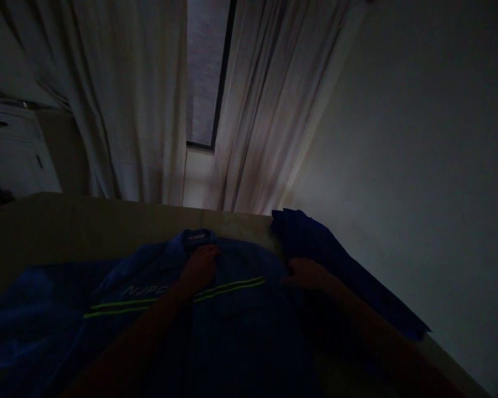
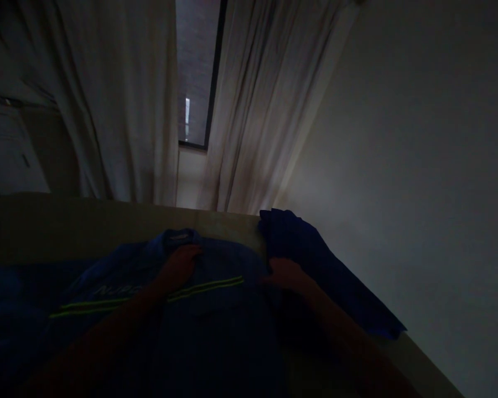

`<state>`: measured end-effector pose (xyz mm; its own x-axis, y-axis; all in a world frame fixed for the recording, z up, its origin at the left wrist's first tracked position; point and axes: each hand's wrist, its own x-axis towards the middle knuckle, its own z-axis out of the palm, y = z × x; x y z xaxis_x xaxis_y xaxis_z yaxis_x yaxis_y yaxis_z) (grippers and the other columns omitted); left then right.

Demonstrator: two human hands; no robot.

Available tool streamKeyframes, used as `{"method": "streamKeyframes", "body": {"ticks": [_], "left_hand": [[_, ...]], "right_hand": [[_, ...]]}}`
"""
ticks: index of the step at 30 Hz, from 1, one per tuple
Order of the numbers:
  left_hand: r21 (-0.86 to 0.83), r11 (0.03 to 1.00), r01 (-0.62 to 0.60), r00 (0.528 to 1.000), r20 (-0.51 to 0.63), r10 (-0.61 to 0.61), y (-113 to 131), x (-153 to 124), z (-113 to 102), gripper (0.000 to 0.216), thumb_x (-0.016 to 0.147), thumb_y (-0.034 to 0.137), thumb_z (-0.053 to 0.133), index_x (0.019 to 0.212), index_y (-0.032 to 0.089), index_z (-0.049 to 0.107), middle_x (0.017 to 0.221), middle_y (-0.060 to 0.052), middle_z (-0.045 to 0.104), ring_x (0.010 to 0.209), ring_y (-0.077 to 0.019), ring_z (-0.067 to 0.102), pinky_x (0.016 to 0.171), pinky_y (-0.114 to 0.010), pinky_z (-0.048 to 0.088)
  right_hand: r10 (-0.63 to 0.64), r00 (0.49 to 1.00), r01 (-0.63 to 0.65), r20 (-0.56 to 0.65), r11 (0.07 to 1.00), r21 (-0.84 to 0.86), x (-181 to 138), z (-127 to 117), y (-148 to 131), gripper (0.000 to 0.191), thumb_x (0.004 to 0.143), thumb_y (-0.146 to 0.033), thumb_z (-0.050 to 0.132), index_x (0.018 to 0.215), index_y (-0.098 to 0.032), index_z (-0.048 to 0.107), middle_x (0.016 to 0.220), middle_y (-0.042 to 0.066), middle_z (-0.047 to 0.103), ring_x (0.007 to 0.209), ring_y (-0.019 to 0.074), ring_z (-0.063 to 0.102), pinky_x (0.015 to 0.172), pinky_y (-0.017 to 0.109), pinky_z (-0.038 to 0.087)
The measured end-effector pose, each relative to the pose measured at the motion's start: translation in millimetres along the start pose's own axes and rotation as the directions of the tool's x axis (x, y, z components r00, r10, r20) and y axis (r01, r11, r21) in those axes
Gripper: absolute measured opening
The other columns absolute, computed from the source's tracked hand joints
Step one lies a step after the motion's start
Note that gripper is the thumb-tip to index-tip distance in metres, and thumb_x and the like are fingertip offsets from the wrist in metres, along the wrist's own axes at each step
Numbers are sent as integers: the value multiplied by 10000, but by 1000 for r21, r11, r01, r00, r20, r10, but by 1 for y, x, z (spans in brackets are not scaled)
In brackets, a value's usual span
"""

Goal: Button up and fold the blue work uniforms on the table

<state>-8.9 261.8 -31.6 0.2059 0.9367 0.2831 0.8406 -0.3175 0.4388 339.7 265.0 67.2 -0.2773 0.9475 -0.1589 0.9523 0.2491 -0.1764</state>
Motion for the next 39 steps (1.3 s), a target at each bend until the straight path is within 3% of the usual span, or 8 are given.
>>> {"method": "streamKeyframes", "body": {"ticks": [4, 7, 13, 20, 26, 31, 35, 39], "left_hand": [[-1, 1000, -11, 1000, -3, 11, -2, 0, 1, 506, 842, 22, 460, 1289, 148, 659, 1417, -134, 615, 1339, -273, 533, 1158, -410, 385], [2, 1000, -6, 1000, 2, 6, -3, 0, 2, 494, 858, 35, 449, 1299, 139, 644, 1419, -137, 613, 1342, -271, 529, 1145, -396, 393], [-18, 1000, 1, 1000, 8, 0, -3, -1, 2, 511, 825, 20, 445, 1280, 132, 649, 1384, -140, 635, 1306, -280, 554, 1120, -417, 413], [-15, 1000, -17, 1000, 2, 17, -3, 0, 1, 489, 836, 29, 466, 1263, 166, 661, 1387, -132, 637, 1308, -272, 555, 1119, -410, 413], [3, 1000, -12, 1000, 19, 12, -4, 0, 2, 474, 846, 45, 467, 1263, 165, 658, 1409, -125, 625, 1327, -267, 542, 1139, -418, 396], [4, 1000, -20, 1000, 9, 20, -4, -1, 2, 474, 856, 47, 453, 1267, 171, 653, 1399, -119, 632, 1311, -273, 550, 1125, -415, 409], [7, 1000, -3, 1000, 9, 3, -3, -1, 1, 469, 852, 51, 455, 1261, 160, 656, 1398, -123, 630, 1323, -276, 540, 1132, -423, 403], [-2, 1000, -25, 1000, 3, 25, -3, -2, 1, 470, 848, 65, 492, 1267, 189, 665, 1412, -109, 624, 1337, -269, 530, 1143, -423, 395]], "right_hand": [[-206, 968, 158, 141, 942, 295, -16, -1, 12, 166, 750, -370, 722, 835, -238, 775, 830, 8, 761, 775, 225, 691, 715, 296, 511], [-204, 971, 230, -126, 942, 245, -24, -13, -4, 172, 832, -345, 639, 862, -230, 763, 874, 43, 747, 839, 237, 675, 822, 343, 515], [-202, 807, 350, -555, 920, 174, -47, -23, -34, 294, 969, -454, 549, 1093, -246, 717, 1188, 118, 674, 1127, 279, 632, 1022, 424, 473], [104, 992, -32, -73, 761, 648, -39, 36, -18, 557, 946, -602, 552, 1402, -284, 580, 973, 63, 761, 641, 212, 717, 665, 355, 580], [164, 963, 112, -214, 476, 872, -22, 43, -24, 532, 800, -641, 693, 1050, -180, 780, 1060, 111, 772, 942, 287, 723, 799, 398, 591], [293, 813, 259, -503, 593, 763, -33, 28, -24, 393, 773, -550, 764, 966, -209, 799, 1040, 96, 782, 1024, 321, 695, 930, 439, 537], [311, 830, 275, -463, 493, 826, -35, 31, -10, 438, 788, -493, 751, 1103, -190, 767, 1091, 118, 773, 1022, 325, 707, 876, 443, 566], [252, 783, 276, -569, 678, 681, -35, 27, -21, 413, 867, -360, 639, 1234, -185, 715, 1249, 134, 717, 1173, 323, 656, 1039, 505, 498]]}}
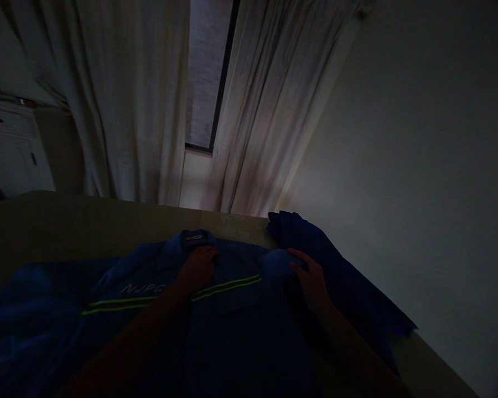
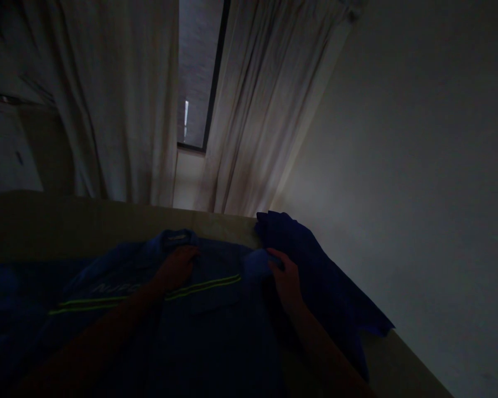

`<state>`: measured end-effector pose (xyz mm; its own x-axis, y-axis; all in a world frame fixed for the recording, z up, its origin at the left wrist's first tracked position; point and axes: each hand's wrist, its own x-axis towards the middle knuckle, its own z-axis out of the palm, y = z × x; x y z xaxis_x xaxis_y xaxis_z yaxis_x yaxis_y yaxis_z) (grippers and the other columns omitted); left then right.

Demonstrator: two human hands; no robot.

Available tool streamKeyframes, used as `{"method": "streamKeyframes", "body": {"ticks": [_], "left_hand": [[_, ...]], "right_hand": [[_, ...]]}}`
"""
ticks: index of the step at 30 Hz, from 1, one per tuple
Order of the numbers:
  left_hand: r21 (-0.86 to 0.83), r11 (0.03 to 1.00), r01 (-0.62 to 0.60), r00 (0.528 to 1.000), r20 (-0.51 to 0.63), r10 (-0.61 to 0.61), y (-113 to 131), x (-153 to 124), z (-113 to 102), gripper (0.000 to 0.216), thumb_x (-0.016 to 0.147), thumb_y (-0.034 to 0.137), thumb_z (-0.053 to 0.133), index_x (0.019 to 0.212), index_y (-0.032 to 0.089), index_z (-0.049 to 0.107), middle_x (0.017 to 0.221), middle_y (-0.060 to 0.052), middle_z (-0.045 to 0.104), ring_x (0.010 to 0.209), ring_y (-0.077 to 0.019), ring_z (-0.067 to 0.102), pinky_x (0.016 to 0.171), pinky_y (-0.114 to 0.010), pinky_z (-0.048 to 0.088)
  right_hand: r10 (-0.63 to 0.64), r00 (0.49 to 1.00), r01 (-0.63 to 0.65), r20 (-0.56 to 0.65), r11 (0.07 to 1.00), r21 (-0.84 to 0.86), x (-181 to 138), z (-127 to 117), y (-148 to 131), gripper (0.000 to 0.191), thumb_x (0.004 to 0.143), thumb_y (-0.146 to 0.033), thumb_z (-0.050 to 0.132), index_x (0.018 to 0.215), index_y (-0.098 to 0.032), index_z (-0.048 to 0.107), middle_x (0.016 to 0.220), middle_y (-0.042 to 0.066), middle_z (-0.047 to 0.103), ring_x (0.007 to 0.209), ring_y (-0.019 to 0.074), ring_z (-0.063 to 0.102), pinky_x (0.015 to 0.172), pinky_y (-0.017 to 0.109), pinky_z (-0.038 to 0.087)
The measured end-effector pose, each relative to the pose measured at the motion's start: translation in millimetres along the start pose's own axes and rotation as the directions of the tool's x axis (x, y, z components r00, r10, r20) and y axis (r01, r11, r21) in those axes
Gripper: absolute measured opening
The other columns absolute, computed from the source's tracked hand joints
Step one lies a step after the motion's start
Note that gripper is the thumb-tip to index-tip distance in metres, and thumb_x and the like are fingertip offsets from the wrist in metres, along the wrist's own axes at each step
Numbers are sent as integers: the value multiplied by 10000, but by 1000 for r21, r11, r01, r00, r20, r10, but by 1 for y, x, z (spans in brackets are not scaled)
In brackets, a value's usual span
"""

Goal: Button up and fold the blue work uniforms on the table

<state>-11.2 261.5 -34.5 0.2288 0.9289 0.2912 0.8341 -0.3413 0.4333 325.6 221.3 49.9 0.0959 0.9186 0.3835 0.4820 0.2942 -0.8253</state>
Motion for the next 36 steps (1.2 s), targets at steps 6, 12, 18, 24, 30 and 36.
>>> {"method": "streamKeyframes", "body": {"ticks": [6, 12, 18, 24, 30, 36], "left_hand": [[18, 1000, -10, 1000, -22, 10, 1, 0, 0, 458, 851, 64, 498, 1256, 175, 680, 1386, -118, 643, 1318, -266, 545, 1151, -409, 387], [42, 998, -43, 994, -96, 47, 5, 0, 2, 357, 941, 171, 465, 1221, 140, 683, 1315, -154, 674, 1243, -290, 587, 1110, -428, 418], [-9, 999, -38, 989, -142, 36, 3, 0, 4, 323, 1011, 404, 491, 1128, 193, 705, 1253, -115, 701, 1217, -291, 588, 1091, -448, 413], [-8, 1000, -1, 987, -162, -1, -6, 2, 2, 179, 954, 289, 559, 1036, 204, 692, 1127, -98, 712, 1087, -279, 632, 1011, -422, 462], [-109, 994, -1, 917, -397, -43, -3, 3, -5, 274, 936, 196, 440, 1101, 186, 660, 1174, -124, 688, 1171, -266, 619, 1078, -423, 458], [-33, 987, 160, 903, -399, -160, -49, -28, -70, 306, 923, 238, 429, 1128, 164, 643, 1149, -116, 715, 1094, -261, 670, 1019, -405, 508]], "right_hand": [[-445, 617, 626, 649, 778, -62, -41, 38, -63, 533, 1008, -228, 483, 1532, -324, 458, 1638, 44, 379, 1465, 215, 411, 1216, 403, 334], [-263, 542, 688, 798, 684, -242, -66, 61, -35, 723, 950, -370, 668, 1591, -268, 348, 1625, 102, 394, 1438, 288, 435, 1199, 457, 359], [-236, 713, 608, 660, 676, -416, -67, 59, 9, 397, 1005, -262, 579, 1400, -218, 585, 1390, 111, 631, 1257, 265, 588, 1099, 434, 463], [-366, 675, 668, 641, 671, -320, -70, 62, 15, 245, 1039, -248, 544, 1234, -233, 692, 1164, 67, 720, 1055, 209, 648, 966, 346, 510], [-366, 648, 654, 667, 717, -241, -67, 62, 13, 313, 1033, -346, 584, 1332, -301, 662, 1265, 47, 680, 1144, 212, 619, 1005, 356, 482], [-357, 640, 644, 680, 732, -221, -66, 59, 8, 316, 1052, -326, 540, 1338, -326, 673, 1286, 44, 671, 1151, 212, 605, 1026, 359, 456]]}}
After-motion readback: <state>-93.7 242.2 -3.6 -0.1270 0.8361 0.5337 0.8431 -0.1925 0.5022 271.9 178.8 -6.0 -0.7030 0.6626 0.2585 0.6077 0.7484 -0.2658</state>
